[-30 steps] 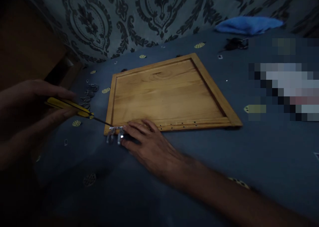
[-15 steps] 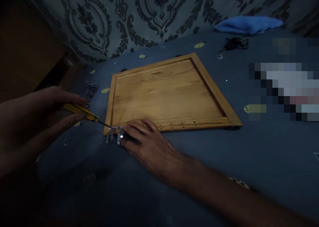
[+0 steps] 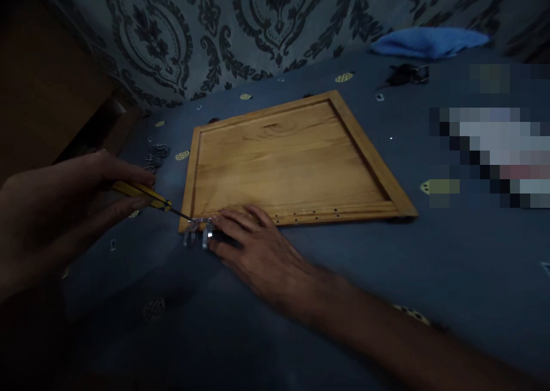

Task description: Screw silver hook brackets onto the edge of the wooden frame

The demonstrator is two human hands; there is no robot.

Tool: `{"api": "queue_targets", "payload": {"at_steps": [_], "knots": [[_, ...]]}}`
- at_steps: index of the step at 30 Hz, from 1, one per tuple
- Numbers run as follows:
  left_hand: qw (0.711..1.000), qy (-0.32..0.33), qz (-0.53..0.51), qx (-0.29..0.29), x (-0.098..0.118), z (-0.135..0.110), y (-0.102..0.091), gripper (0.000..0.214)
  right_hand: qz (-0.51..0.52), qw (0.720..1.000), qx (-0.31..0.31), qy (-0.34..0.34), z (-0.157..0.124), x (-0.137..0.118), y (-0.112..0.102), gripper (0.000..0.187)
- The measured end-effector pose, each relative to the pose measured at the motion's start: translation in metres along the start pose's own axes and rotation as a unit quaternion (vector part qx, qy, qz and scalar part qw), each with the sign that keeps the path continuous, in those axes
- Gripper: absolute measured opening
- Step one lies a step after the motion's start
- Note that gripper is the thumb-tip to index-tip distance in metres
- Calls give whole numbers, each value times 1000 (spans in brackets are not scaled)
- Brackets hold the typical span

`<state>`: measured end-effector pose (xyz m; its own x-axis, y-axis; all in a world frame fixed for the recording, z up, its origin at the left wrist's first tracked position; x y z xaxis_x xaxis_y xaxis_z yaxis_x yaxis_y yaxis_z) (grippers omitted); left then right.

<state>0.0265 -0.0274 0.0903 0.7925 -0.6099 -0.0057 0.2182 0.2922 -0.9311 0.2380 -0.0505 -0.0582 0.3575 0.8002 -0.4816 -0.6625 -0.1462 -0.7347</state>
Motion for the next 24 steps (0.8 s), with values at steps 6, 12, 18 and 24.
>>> {"api": "queue_targets", "payload": {"at_steps": [6,12,18,24], "knots": [[1000,11,-17,-6,-5,2,-1,11,-4,1000,15,-7,-1,1,2,26],[998,-13,-17,51,-3,-3,-2,14,-9,1000,20,-12,-2,2,3,26],[996,-6,11,91,2,-2,6,13,-5,1000,20,-15,-2,2,2,27],[998,8,13,66,3,-2,12,16,-8,1000,26,-13,-2,3,4,26]]}}
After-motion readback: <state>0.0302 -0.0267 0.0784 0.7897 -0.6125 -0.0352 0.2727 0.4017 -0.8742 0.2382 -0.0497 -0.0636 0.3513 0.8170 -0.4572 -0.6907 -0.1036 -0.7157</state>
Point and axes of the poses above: each hand's wrist, its own z-axis towards the middle knuckle, its own y-axis out of the palm, x = y × z, the point moved 2 cm from there along z, towards the middle knuckle, and after that the axes turned 13 degrees about z, right-handed, at the moved point
